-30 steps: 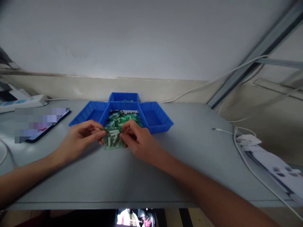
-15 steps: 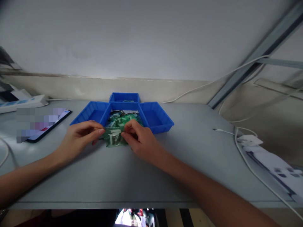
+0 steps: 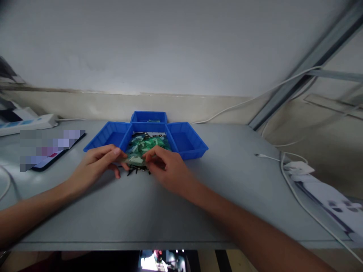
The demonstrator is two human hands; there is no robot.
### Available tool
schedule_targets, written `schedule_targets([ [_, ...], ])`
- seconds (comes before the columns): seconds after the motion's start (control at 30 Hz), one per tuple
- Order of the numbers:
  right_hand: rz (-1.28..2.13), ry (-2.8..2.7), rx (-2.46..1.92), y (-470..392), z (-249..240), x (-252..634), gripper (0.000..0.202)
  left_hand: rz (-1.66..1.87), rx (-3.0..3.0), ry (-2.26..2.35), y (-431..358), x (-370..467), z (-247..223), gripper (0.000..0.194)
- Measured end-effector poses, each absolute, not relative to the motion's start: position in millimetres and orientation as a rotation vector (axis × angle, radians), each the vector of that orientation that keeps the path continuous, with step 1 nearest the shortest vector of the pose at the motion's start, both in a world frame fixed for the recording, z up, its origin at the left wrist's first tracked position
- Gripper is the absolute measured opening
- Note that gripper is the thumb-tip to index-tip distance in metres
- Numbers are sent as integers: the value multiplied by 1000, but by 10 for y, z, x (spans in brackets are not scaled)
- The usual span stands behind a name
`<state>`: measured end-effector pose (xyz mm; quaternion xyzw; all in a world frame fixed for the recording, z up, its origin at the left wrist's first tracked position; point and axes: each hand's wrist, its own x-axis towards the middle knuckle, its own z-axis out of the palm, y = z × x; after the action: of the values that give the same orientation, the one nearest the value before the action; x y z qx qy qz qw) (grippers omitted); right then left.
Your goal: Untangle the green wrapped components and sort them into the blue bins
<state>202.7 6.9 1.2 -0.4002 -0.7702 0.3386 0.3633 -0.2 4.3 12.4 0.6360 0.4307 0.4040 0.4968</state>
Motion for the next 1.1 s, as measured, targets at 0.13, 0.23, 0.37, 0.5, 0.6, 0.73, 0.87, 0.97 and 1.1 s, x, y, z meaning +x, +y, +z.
schedule_targets([
  [0.13, 793, -2047, -950, 79, 2, 2044, 21, 940, 1594, 1120, 50, 5, 120, 13],
  [0.23, 754, -2065, -946, 91, 7, 2038, 22, 951, 1538, 1084, 58, 18, 108, 14],
  [0.37, 520, -2109, -908, 81, 56, 2028, 16, 1052, 1504, 1058, 61, 31, 97, 15],
  [0.5, 312, -2134, -555, -38, 84, 2072, 17, 1103, 1505, 1066, 65, 32, 89, 17],
  [0.6, 273, -2011, -299, -131, 74, 2119, 12, 1059, 1551, 1066, 62, 24, 79, 15],
  [0.73, 284, -2084, -456, -108, 74, 2093, 17, 1030, 1613, 1057, 52, 7, 55, 16],
  [0.87, 406, -2208, -754, -28, 76, 2007, 14, 1082, 1624, 1000, 46, 12, 40, 28],
  [0.97, 495, -2205, -903, -20, 66, 1968, 14, 1076, 1631, 959, 35, 30, 32, 33],
  [1.1, 712, -2165, -1066, -31, 53, 1943, 17, 1069, 1788, 943, 3, 32, 3, 30],
])
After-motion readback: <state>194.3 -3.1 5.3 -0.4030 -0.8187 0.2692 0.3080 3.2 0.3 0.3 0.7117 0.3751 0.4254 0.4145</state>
